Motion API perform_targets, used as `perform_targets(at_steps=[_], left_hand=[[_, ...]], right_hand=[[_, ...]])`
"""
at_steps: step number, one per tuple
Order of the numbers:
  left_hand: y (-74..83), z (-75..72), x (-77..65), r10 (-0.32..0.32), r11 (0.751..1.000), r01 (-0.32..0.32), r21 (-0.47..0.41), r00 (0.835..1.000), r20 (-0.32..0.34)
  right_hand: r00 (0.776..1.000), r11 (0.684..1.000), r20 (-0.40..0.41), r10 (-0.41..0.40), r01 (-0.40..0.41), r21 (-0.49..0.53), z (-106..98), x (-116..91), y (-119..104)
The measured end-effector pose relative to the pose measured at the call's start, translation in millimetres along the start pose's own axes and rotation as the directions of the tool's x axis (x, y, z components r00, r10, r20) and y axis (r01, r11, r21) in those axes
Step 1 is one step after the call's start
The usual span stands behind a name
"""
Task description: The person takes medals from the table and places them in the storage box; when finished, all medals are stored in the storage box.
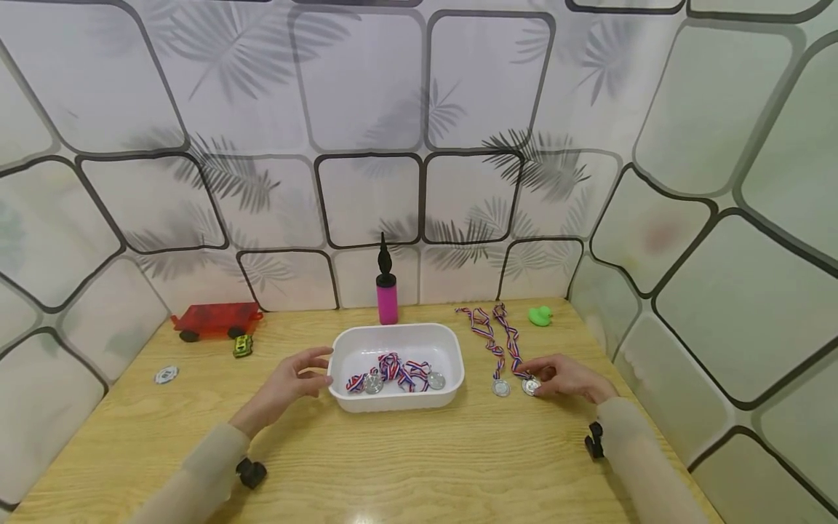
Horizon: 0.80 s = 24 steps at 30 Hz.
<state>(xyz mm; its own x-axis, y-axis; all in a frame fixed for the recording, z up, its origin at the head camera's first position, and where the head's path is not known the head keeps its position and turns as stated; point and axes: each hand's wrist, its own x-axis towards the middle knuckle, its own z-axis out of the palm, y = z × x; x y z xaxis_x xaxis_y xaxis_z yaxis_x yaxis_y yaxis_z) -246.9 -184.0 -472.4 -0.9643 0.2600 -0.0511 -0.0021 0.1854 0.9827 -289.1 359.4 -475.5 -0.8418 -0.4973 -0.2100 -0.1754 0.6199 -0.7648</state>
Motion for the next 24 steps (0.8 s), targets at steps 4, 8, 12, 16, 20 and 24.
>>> perform_targets(at_steps=[4, 8, 12, 16, 20, 24], left_hand=[[0.6, 1.2, 1.4, -0.006, 1.000, 0.006, -0.011, 1.000, 0.001], [1.8, 2.3, 1.7, -0.007, 1.000, 0.007, -0.015, 1.000, -0.001], [2.2, 2.6, 1.8, -0.015, 1.000, 0.015, -0.011, 1.000, -0.004], [1.0, 1.5, 2.4, -0.008, 1.000, 0.008, -0.006, 1.000, -0.001], [0.8, 1.2, 2.4, -0.008, 1.000, 0.008, -0.007, 1.000, 0.002], [1.1, 0.6, 0.4, -0.013, 1.000, 0.013, 0.000, 1.000, 0.005]], right_hand=[[1.000, 0.997, 0.009, -0.029, 0.030, -0.073, 1, 2, -2], [0.998, 0.991, 0.023, -0.065, 0.067, -0.117, 3, 3, -4], [0.997, 0.988, 0.024, -0.067, 0.069, -0.135, 5, 4, -6], [0.999, 0.990, -0.005, -0.049, 0.048, -0.136, 8, 4, -6], [0.999, 0.994, -0.035, -0.033, 0.030, -0.103, 10, 3, -6], [0.990, 0.995, -0.134, -0.035, 0.023, -0.093, 11, 5, -7]])
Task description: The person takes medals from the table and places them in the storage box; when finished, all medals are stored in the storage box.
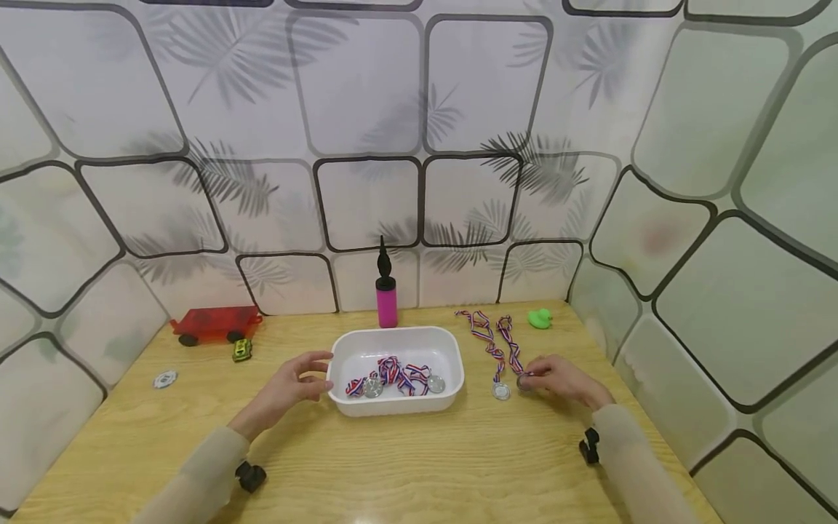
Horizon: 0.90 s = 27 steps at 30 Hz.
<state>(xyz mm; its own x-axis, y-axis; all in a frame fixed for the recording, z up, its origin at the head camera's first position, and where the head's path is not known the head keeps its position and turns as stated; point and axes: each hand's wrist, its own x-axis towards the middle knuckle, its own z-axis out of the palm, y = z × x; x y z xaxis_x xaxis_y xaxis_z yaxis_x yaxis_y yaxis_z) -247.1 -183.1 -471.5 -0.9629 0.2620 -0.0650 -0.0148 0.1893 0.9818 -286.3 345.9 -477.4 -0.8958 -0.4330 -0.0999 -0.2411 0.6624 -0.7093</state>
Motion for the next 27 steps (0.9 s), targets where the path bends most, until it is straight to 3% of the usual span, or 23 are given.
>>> perform_targets(at_steps=[3, 6, 10, 13, 21, 27], left_hand=[[0.1, 0.6, -0.9, -0.006, 1.000, 0.006, 0.002, 1.000, -0.003], [0.7, 0.9, -1.2, -0.011, 1.000, 0.011, 0.000, 1.000, -0.007], [1.3, 0.9, -0.8, -0.014, 1.000, 0.015, 0.007, 1.000, -0.007], [1.3, 0.5, -0.2, -0.019, 1.000, 0.019, 0.015, 1.000, -0.007], [1.9, 0.2, 1.4, -0.030, 0.999, 0.030, 0.033, 0.999, -0.015], [1.0, 0.5, 2.1, -0.046, 0.998, 0.046, 0.038, 0.999, -0.023]], right_hand=[[0.997, 0.999, -0.078, 0.010, -0.007, 0.043, -2, 2, -1], [0.995, 0.989, -0.098, 0.026, -0.012, 0.147, -4, 4, -4], [0.995, 0.971, -0.092, 0.044, -0.021, 0.240, -6, 8, -5], [0.994, 0.968, -0.094, 0.054, -0.029, 0.251, -6, 12, -4], [0.979, 0.931, -0.094, 0.180, -0.139, 0.337, -3, 22, 0], [0.972, 0.906, -0.032, 0.232, -0.204, 0.370, -1, 30, 5]])
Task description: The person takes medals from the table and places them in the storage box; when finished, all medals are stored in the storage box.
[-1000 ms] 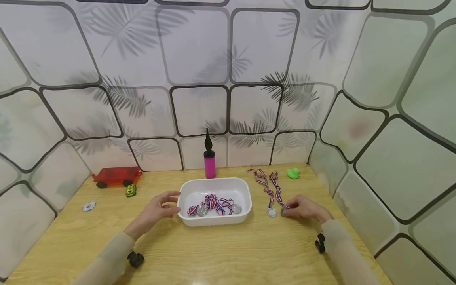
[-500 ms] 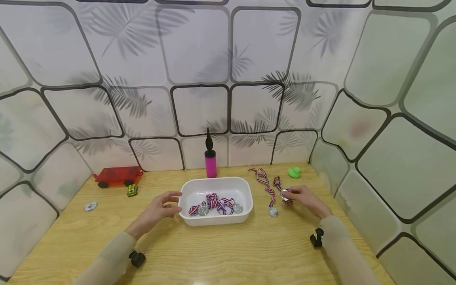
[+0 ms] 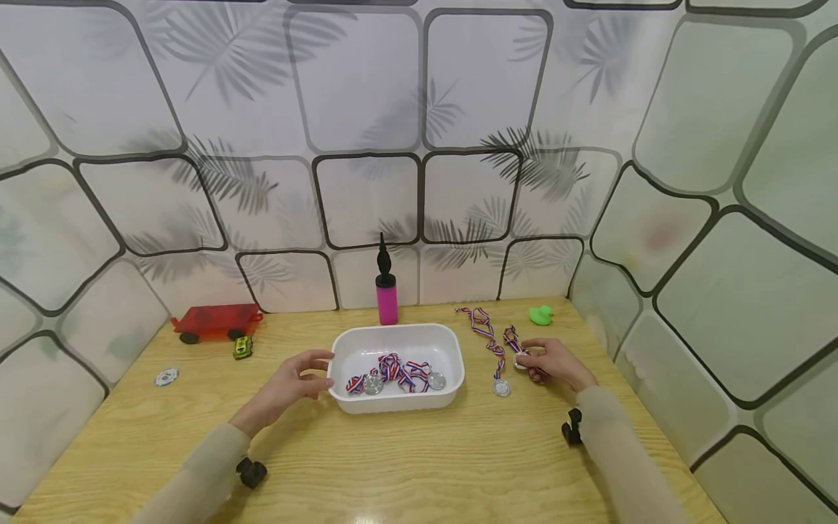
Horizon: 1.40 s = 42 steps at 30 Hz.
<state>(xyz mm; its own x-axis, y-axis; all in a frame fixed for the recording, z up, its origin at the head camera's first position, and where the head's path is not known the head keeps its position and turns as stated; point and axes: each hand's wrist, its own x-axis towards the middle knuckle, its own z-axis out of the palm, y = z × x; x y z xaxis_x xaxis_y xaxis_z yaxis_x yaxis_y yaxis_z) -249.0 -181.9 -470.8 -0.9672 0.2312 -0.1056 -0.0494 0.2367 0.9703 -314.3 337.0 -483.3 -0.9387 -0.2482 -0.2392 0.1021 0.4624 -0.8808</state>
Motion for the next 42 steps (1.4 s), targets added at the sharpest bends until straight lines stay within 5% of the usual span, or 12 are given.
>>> perform_targets(at_steps=[18, 24, 42], left_hand=[[5.1, -0.1, -2.8, 0.015, 1.000, -0.015, 0.010, 1.000, 0.019], [6.4, -0.3, -3.1, 0.041, 0.999, -0.041, 0.004, 0.999, 0.032], [3.6, -2.4, -2.2, 0.046, 0.999, -0.047, 0.005, 0.998, 0.037]], right_hand=[[0.997, 0.997, -0.072, 0.037, -0.042, -0.068, -3, 1, 6], [0.996, 0.999, -0.079, 0.028, -0.026, 0.032, -10, -5, 3], [0.982, 0.992, -0.160, -0.100, 0.112, 0.064, -14, -16, -60]])
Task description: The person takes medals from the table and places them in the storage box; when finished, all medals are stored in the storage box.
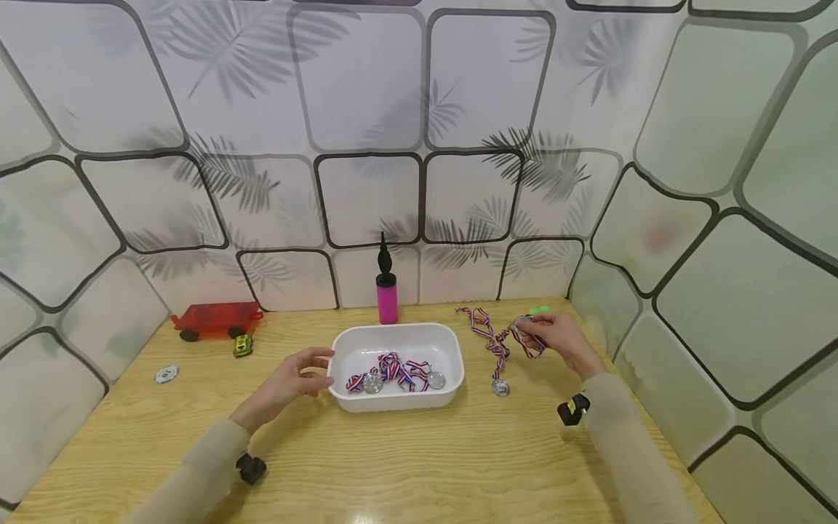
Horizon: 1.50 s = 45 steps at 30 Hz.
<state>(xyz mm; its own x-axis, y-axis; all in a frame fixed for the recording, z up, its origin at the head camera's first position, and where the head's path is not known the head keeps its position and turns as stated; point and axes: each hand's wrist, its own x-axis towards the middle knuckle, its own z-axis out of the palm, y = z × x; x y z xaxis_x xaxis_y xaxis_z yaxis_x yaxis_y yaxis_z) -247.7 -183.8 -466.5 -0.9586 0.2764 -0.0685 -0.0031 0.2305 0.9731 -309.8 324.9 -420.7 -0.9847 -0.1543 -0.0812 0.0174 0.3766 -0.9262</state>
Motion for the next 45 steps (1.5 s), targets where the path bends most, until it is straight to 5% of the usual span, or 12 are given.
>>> perform_targets(at_steps=[21, 45], left_hand=[[-0.5, -0.1, 1.1, -0.003, 1.000, 0.003, -0.014, 1.000, 0.006], [-1.6, 0.1, -0.2, -0.022, 0.999, 0.022, -0.025, 1.000, 0.007]], right_hand=[[0.988, 0.979, 0.005, -0.155, 0.153, 0.131, 37, -3, -66], [0.976, 0.972, 0.117, -0.182, 0.160, 0.174, 94, 11, -104]])
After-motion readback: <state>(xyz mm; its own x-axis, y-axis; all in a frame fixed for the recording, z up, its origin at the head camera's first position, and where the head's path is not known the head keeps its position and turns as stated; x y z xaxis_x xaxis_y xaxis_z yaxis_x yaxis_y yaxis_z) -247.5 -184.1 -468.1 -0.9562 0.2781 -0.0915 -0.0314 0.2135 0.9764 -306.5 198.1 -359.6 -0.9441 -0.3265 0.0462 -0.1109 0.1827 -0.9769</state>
